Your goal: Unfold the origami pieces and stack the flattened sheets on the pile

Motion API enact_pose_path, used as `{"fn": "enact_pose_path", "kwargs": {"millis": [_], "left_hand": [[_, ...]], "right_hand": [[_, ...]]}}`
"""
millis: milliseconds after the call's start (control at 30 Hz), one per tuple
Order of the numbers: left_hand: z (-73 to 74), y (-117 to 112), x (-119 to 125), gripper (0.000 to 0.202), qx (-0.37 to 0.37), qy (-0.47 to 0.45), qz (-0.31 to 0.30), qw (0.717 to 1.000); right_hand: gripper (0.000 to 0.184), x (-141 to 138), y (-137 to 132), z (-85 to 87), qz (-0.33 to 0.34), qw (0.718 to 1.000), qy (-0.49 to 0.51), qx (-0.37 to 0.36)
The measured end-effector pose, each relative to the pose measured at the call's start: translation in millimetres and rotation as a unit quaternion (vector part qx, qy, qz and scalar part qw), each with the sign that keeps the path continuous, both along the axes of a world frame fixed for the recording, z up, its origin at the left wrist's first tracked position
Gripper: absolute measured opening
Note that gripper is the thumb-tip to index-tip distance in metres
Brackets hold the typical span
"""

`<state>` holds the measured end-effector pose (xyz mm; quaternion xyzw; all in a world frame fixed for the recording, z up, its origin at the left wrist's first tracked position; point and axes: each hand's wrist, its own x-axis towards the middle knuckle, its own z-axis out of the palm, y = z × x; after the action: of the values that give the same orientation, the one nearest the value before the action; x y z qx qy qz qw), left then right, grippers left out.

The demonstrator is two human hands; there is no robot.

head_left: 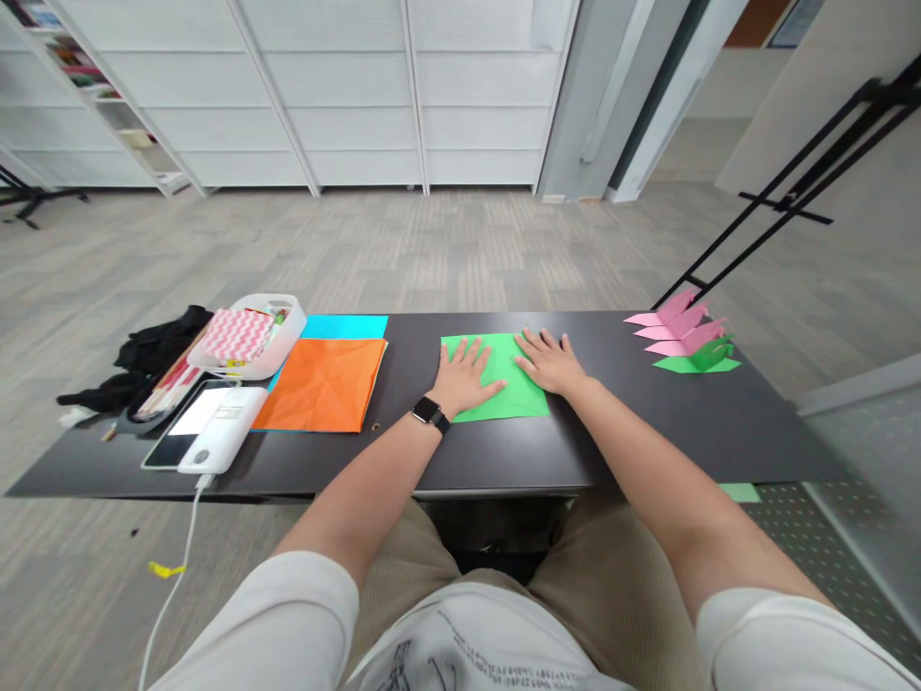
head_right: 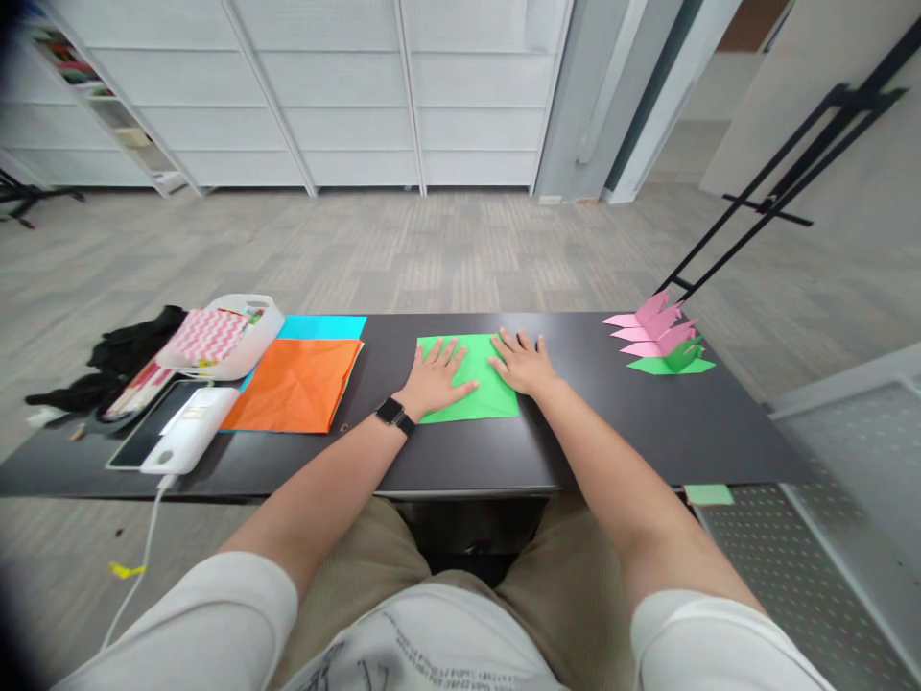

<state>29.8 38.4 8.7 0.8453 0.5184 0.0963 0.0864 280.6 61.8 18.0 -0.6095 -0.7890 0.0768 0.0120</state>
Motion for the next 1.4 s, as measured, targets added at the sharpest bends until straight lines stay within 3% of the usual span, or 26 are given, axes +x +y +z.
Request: {"fn": "enact_pose_path", "kwargs": {"millis": [133, 233, 300, 533, 767, 867, 933, 1067, 1200, 1300, 1400], "left_hand": [[-1.5, 0, 0, 0.090, 0.002, -0.003, 0.003, 1.000], [-2.9, -1, -1, 0.090, 0.010, -0.007, 0.002, 1.000], [-3.4, -2, -1, 0.088, 0.014, -0.009, 0.003, 1.000], [-5.6, 0, -2, 0.080, 0.017, -0.012, 0.006, 1.000], [0.1, 30, -60, 0.068, 0.002, -0.034, 0.104, 0.994], [9.2, 37, -69, 0.071, 0.017, -0.069, 0.158, 0.985], [13.6, 32, -58, 0.075, 0.042, -0.093, 0.132, 0.986], [9.9, -1, -18, 0.077, 0.041, -0.074, -0.037, 0.996], [-0.2, -31, -1, 0.078, 0.018, 0.007, -0.027, 0.999], [-1.6, -37, -3, 0.085, 0.018, 0.027, -0.017, 0.999], [0.4, -36, -5, 0.088, 0.015, 0.031, -0.015, 0.999]], "right_hand": [[0.073, 1, 10, 9.5, -0.109, 0.993, 0.024, 0.043], [0.074, -15, 3, 9.4, -0.011, 0.996, 0.048, 0.077], [0.074, -25, -6, 3.9, 0.058, 0.996, 0.041, 0.055], [0.072, -30, -18, -14.3, 0.057, 0.997, 0.004, 0.048], [0.077, -30, -15, -14.0, 0.054, 0.998, -0.003, 0.044], [0.077, -31, -16, -14.0, 0.054, 0.998, 0.000, 0.045], [0.076, -31, -16, -14.4, 0.053, 0.997, 0.004, 0.049], [0.076, -32, -18, -15.5, 0.052, 0.997, 0.007, 0.058], [0.075, -32, -17, -14.3, 0.053, 0.998, 0.008, 0.045], [0.075, -26, -13, -10.7, 0.057, 0.998, 0.009, 0.029], [0.078, -15, -11, -5.0, 0.007, 1.000, 0.003, 0.016]]}}
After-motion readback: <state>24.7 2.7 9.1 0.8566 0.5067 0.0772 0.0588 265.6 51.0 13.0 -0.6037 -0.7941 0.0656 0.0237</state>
